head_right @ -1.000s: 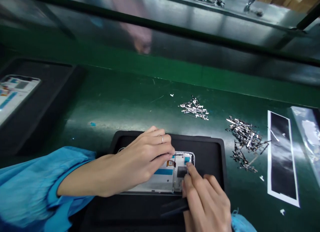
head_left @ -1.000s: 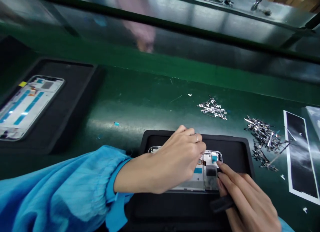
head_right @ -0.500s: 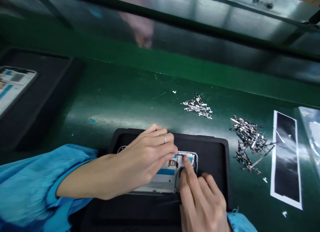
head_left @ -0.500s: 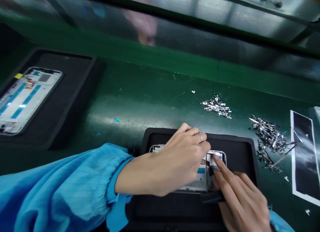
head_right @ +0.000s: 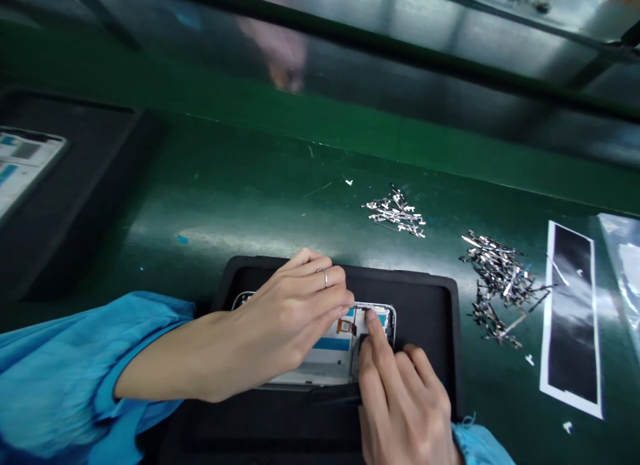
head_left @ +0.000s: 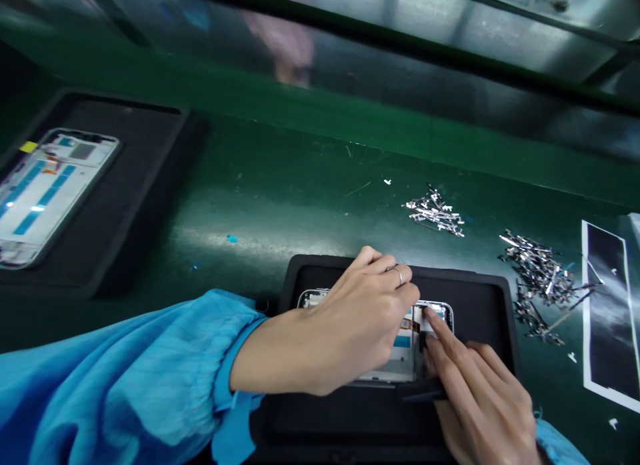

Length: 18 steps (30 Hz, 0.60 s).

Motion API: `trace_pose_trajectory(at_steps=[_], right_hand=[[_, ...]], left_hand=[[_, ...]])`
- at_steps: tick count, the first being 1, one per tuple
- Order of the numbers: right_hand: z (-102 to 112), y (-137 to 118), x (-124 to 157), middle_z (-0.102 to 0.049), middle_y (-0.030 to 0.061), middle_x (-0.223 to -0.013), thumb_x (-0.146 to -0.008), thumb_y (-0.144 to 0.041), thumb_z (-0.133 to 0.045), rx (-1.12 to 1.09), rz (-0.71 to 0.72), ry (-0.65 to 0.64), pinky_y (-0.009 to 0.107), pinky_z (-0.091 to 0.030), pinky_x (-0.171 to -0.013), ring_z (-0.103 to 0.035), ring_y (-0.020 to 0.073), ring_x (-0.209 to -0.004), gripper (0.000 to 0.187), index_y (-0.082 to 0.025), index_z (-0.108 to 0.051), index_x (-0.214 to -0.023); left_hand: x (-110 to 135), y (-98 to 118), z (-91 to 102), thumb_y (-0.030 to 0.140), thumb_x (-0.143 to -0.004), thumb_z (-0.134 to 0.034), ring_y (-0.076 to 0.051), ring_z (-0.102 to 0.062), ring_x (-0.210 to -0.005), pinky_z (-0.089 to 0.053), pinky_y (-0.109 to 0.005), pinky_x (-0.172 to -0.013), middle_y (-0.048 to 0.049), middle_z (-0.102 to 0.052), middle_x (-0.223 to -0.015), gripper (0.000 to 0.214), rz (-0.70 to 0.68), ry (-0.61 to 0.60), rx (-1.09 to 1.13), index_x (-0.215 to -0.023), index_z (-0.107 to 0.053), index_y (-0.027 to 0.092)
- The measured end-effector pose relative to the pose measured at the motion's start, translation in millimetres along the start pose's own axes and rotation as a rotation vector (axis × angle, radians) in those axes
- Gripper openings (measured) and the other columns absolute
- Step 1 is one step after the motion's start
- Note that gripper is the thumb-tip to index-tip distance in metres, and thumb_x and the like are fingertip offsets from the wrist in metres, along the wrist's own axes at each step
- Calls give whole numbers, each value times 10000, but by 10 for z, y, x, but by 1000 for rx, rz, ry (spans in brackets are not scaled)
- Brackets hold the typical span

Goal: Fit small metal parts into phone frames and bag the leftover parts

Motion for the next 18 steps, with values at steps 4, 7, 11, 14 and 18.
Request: trace_pose_trajectory(at_steps=[4,7,11,14,18], right_hand=[[-1,-10,-9,-600,241,-1034,-743,13,-363,1,-4,-18,305,-446,-542,-630,191,-671,254,-34,-594,-838],[1,-17,-15,-615,227,-1014,-760,9,-345,30,18,-22,298,-443,-541,-628,179,-657,277,-36,-613,-817],[1,-13,-15,-619,231,-998,-749,17,-347,46,35,-10,309,-440,-549,-630,191,-655,289,-31,-630,-782],[0,-7,-14,-618,237,-990,-757,15,-348,49,37,-3,309,-438,-538,-627,186,-632,284,-31,-628,-773],[-2,-14,-22,-609,243,-1002,-756,20,-344,54,45,-10,317,-442,-543,-630,191,-634,282,-26,-620,-791]], left_hand=[[14,15,9,75,-833,-350,-163,-377,-656,-290,-318,-664,-49,-504,-698,267,-8,30,-18,-689,-572,109],[27,30,22,61,-824,-342,-164,-381,-661,-301,-320,-675,-51,-500,-698,266,-14,16,-29,-677,-558,112],[38,27,19,45,-803,-347,-161,-386,-652,-310,-317,-678,-51,-493,-697,253,-19,36,-49,-657,-539,121],[43,18,2,40,-791,-352,-158,-384,-642,-308,-316,-678,-50,-490,-689,242,-36,73,-43,-653,-535,119],[46,12,-12,36,-787,-357,-156,-378,-642,-307,-321,-696,-50,-494,-693,237,-48,96,-50,-662,-542,115]])
Point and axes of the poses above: each hand's wrist, its own x-axis away from the middle knuckle, its own z-axis out of the back of the hand, y = z × x, the point moved 3 cm from there along -x, towards the middle knuckle
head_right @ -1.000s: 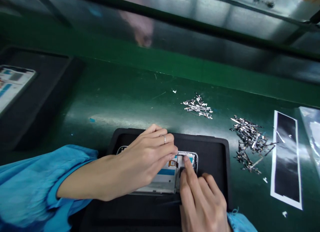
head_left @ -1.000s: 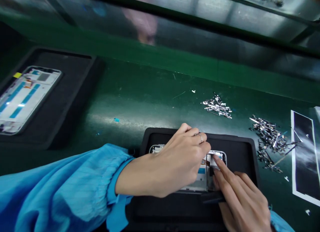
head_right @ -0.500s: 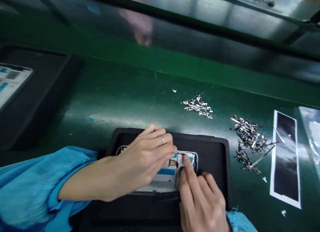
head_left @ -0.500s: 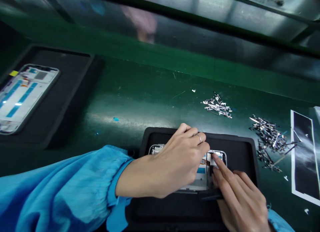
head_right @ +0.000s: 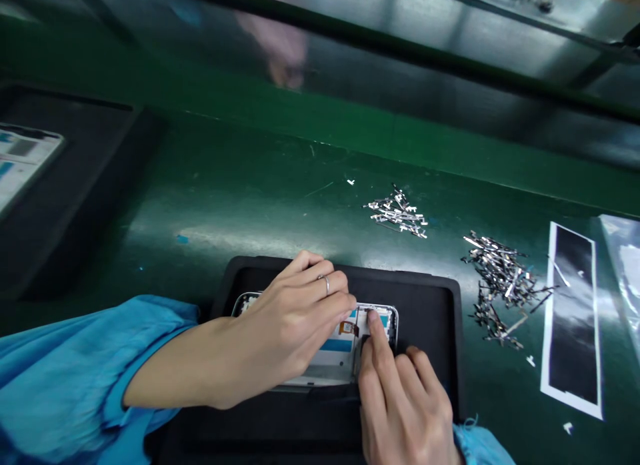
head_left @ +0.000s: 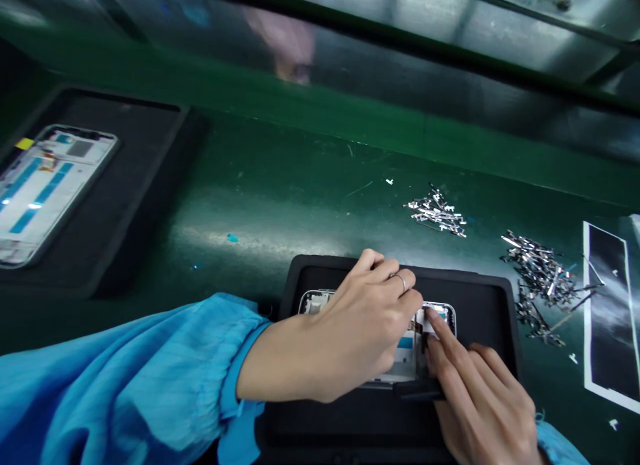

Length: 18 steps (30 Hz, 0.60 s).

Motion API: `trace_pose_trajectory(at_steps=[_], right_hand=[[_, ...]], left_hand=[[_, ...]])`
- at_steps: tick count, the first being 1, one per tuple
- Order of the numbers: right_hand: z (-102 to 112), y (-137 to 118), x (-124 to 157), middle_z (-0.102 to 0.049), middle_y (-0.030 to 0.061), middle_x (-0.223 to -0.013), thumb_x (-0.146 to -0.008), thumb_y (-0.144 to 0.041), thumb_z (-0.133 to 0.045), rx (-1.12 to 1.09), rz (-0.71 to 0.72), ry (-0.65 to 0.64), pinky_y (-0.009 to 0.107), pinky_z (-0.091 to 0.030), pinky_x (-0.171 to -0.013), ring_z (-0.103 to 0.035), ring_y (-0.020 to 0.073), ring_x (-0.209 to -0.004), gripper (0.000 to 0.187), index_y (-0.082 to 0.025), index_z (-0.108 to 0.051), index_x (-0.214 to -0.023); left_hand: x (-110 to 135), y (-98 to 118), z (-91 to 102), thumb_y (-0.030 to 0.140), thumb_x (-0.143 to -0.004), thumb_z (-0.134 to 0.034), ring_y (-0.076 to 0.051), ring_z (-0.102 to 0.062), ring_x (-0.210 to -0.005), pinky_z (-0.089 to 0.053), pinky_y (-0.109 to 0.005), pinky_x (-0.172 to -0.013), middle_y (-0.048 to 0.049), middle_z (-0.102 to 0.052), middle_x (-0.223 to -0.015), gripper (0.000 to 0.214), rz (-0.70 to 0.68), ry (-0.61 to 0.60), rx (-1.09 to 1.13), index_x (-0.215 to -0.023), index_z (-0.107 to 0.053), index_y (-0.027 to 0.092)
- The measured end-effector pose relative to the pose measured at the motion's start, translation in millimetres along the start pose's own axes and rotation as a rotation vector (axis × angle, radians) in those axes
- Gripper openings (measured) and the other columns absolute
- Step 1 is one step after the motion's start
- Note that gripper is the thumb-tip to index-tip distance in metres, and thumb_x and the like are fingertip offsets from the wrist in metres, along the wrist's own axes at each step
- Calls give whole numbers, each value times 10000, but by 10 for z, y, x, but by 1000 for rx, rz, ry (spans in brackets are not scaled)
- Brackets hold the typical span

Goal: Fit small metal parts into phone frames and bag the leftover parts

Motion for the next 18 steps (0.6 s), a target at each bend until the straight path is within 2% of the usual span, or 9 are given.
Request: trace_pose_trajectory(at_steps=[7,12,18], right_hand=[[2,-15,-12,-625,247,-962,-767,14,-315,71,45,-41,316,-435,-549,-629,193,-631,312,-21,-622,-809],[-15,-14,57,-591,261,-1044,-772,-15,-346,97,73,-137,319,-461,-603,-630,202,-703,278,-29,-608,-867],[-33,-48,51,-573,285,-1058,-761,-1,-356,65,41,-123,326,-483,-620,-635,239,-794,261,-15,-573,-905]], left_hand=[[2,15,9,35,-788,-358,-148,-359,-623,-308,-325,-701,-48,-489,-683,233,-20,13,23,-659,-536,110],[5,10,15,29,-786,-352,-149,-361,-628,-309,-326,-710,-48,-487,-683,238,-2,-11,28,-654,-532,111],[8,16,-19,44,-783,-379,-149,-366,-615,-309,-318,-694,-38,-475,-659,219,-38,44,-20,-649,-537,118]])
Point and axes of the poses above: each hand's wrist, its own x-axis away from the middle knuckle, its own z-axis out of the back of the hand, y = z × x, the point moved 3 cm from there along -x, towards the middle knuckle
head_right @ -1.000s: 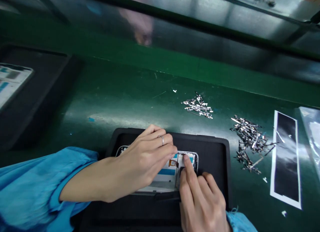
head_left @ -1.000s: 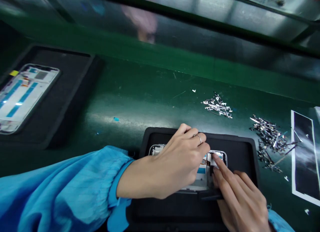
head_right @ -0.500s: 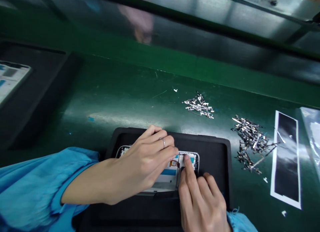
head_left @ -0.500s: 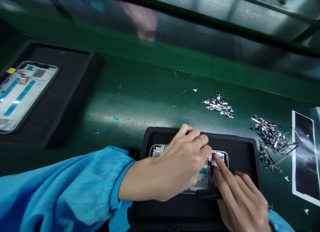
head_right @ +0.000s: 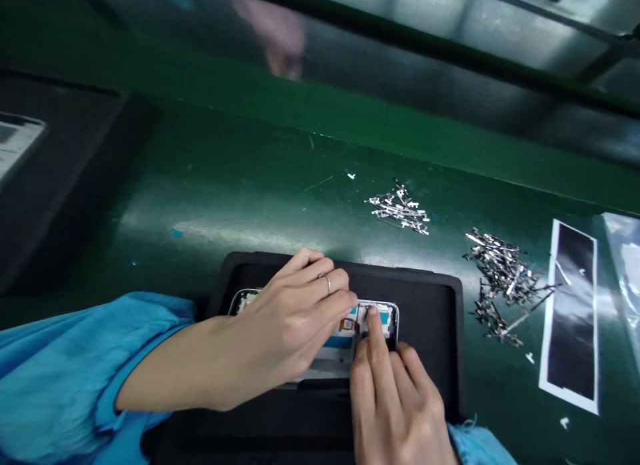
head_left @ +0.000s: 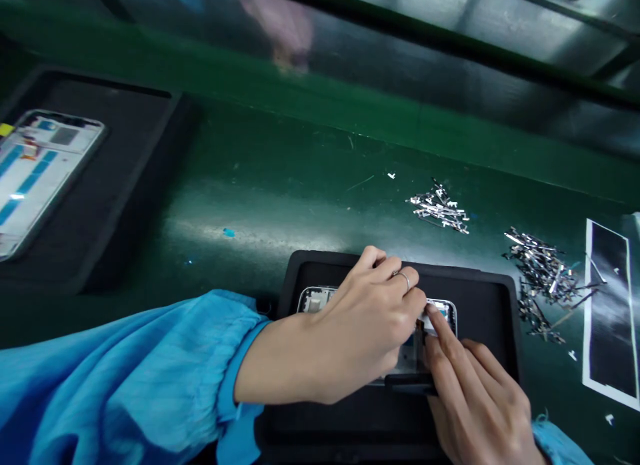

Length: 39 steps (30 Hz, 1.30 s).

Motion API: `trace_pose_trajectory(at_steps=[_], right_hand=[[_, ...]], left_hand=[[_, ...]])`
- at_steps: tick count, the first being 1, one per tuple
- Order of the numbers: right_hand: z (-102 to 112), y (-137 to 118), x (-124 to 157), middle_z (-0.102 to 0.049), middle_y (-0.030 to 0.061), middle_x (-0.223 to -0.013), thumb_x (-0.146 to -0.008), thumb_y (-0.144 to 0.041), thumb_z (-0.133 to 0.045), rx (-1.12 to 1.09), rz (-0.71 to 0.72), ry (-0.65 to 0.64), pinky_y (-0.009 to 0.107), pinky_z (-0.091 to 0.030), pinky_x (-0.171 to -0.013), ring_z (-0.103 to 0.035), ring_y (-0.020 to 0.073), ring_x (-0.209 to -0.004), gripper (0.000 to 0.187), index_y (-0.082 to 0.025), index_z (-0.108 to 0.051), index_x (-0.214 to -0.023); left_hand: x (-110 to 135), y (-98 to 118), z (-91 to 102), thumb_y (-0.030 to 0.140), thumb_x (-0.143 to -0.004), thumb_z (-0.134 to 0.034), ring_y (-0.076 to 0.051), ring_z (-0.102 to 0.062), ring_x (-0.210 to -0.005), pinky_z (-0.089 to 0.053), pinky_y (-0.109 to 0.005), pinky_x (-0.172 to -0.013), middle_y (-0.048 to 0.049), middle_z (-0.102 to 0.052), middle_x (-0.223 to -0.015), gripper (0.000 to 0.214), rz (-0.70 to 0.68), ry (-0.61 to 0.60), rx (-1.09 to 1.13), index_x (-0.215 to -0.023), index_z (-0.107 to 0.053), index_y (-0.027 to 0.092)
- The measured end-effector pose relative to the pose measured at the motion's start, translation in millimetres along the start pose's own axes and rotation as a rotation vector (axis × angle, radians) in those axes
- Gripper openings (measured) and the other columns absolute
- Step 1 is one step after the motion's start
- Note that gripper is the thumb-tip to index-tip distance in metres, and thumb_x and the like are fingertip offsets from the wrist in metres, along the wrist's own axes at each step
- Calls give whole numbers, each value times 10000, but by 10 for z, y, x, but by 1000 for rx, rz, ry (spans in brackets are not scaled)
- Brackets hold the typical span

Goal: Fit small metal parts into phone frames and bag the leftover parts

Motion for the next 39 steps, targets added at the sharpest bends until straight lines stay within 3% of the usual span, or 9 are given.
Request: trace_pose_trajectory(at_steps=[8,15,22,24,28,32,35,39], right_hand=[[-10,-1,-19,-604,283,-980,-745,44,-370,-77,-73,144,332,-497,-580,-641,271,-815,248,18,-559,-904],[-16,-24,-7,-623,263,-952,-742,43,-356,-2,-54,133,342,-509,-595,-647,275,-800,258,3,-564,-888],[57,32,-78,-624,282,-920,-733,45,-350,-80,-59,145,317,-504,-562,-621,286,-898,247,-5,-543,-878],[59,39,-88,-640,267,-874,-735,45,-349,-75,-61,181,314,-507,-574,-629,273,-880,236,-18,-539,-861],[17,27,-60,-633,281,-879,-739,39,-366,-77,-37,206,331,-512,-585,-623,279,-891,226,-6,-538,-879],[-25,11,-13,-592,320,-964,-724,57,-376,-112,-46,197,355,-508,-578,-605,306,-925,253,21,-540,-913],[-40,-3,8,-583,328,-978,-722,64,-370,-116,-49,188,361,-503,-572,-608,313,-912,257,30,-545,-908],[-61,-12,18,-562,326,-1031,-731,61,-375,-129,-55,169,366,-498,-585,-595,311,-939,271,33,-544,-942]], left_hand=[[-6,23,16,42,-779,-375,-160,-361,-613,-309,-317,-645,-43,-472,-661,209,7,-5,-82,-659,-528,119],[-12,38,16,43,-771,-364,-160,-369,-605,-331,-323,-640,-36,-455,-653,200,5,12,-83,-660,-507,129],[5,60,1,-13,-634,-382,-191,-415,-652,-371,-347,-654,-61,-472,-718,223,-92,-24,-175,-776,-506,107],[6,64,11,-23,-673,-365,-179,-412,-612,-381,-331,-620,-58,-480,-689,239,-138,-21,-197,-807,-528,90],[26,60,50,21,-808,-344,-151,-406,-548,-405,-313,-614,-48,-515,-623,250,-229,158,-242,-770,-582,86],[76,43,39,26,-814,-348,-144,-394,-532,-412,-320,-670,-46,-529,-580,295,-285,279,-242,-675,-600,90],[92,15,12,32,-805,-371,-158,-423,-590,-391,-323,-654,-68,-561,-654,264,-230,270,-221,-703,-609,84],[67,-49,-26,61,-813,-369,-166,-429,-637,-345,-310,-605,-76,-551,-705,258,-20,157,-105,-687,-590,101]])
Point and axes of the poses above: each hand's wrist, its own x-axis away from the middle knuckle, its own z-axis out of the back of the hand, y = z × x, the point moved 3 cm from there along -x, towards the middle knuckle
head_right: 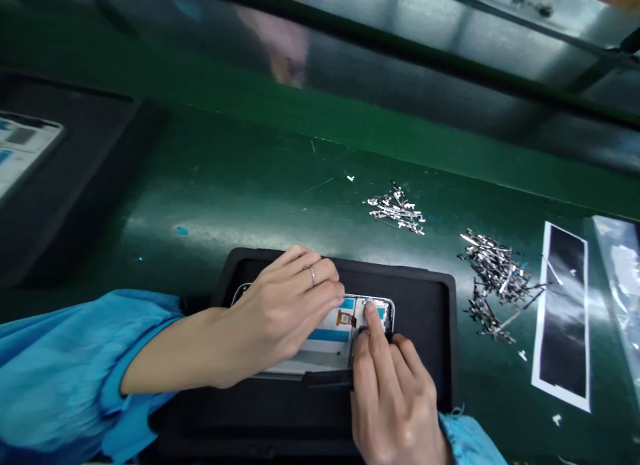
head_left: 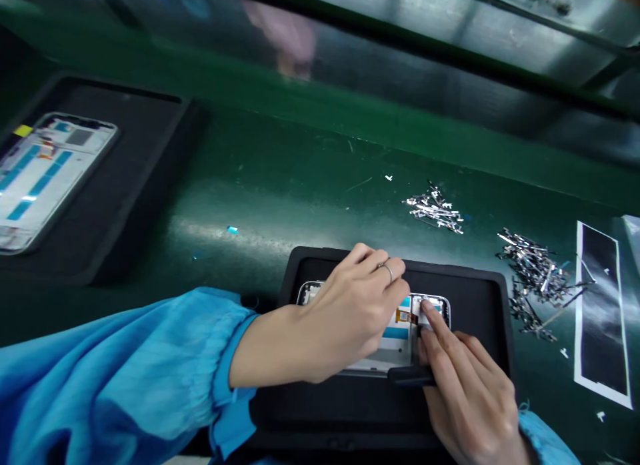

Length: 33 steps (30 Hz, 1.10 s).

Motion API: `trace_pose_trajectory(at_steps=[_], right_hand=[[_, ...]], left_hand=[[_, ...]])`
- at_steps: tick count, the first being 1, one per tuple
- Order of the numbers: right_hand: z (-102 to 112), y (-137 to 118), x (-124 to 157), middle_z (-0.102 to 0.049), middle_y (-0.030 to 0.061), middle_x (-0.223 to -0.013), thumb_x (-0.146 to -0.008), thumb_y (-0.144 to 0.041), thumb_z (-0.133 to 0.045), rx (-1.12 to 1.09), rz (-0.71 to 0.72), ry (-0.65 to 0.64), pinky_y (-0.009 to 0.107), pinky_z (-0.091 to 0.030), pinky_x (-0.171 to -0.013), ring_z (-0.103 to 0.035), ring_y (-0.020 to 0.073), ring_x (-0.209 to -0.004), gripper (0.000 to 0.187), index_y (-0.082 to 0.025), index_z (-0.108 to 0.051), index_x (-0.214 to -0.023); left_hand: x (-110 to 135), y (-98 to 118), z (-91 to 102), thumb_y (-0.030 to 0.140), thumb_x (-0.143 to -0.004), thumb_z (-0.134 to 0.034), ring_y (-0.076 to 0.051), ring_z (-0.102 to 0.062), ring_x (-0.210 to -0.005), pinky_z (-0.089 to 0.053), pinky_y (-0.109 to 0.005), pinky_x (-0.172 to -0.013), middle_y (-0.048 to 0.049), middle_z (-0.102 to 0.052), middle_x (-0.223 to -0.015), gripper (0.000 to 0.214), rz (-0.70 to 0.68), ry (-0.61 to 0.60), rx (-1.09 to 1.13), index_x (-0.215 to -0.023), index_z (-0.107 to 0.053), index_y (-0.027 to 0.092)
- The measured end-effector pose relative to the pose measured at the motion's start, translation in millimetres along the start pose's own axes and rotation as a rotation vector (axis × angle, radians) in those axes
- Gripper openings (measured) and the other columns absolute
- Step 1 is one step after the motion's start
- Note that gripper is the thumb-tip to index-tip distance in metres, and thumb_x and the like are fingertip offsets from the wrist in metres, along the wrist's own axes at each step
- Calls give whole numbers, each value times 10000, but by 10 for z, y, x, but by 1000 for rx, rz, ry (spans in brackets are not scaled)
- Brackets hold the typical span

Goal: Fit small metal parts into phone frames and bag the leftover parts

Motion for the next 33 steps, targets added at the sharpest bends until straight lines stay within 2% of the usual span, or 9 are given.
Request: trace_pose_trajectory(at_steps=[4,13,17,21,25,33], right_hand=[[-3,-4,2,-550,334,-1045,-731,61,-391,-1,-5,-10,371,-497,-584,-593,321,-939,266,46,-543,-948],[24,4,-28,-592,294,-1000,-729,52,-372,59,-1,-15,353,-503,-586,-628,287,-859,267,16,-554,-920],[50,7,-60,-579,286,-1039,-729,46,-350,69,-3,-21,328,-497,-605,-626,262,-865,302,20,-544,-959],[46,8,-81,-545,270,-1117,-756,29,-333,34,-18,-87,320,-472,-592,-621,243,-848,296,-7,-556,-946],[42,19,-107,-559,249,-1113,-779,22,-314,0,-34,-88,308,-441,-553,-621,205,-762,293,-22,-563,-928],[35,30,-96,-582,210,-1101,-768,15,-322,-9,-60,-92,301,-427,-566,-616,198,-801,276,-72,-558,-882]], left_hand=[[-21,-15,-21,71,-818,-380,-162,-408,-629,-312,-310,-597,-55,-528,-683,247,82,-45,28,-664,-566,119],[-47,-26,-5,13,-780,-405,-148,-351,-631,-311,-290,-606,-38,-474,-671,223,-7,-70,77,-615,-501,128],[-75,-55,9,40,-793,-435,-147,-347,-638,-289,-305,-592,-27,-487,-669,217,-4,-64,68,-603,-495,127],[-85,-71,11,65,-803,-443,-158,-362,-673,-282,-320,-602,-29,-517,-685,217,30,-76,64,-604,-504,124],[-88,-76,15,76,-811,-446,-161,-368,-687,-286,-325,-619,-24,-522,-661,219,43,-71,98,-607,-511,122],[-93,-84,11,80,-805,-451,-165,-369,-689,-280,-326,-627,-35,-531,-675,197,19,-109,72,-628,-527,121]])
Point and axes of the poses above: each hand's wrist, its own x-axis away from the middle knuckle, its own z-axis out of the back of the hand, y = z × x, the point moved 3 cm from there along -x, towards the middle knuckle
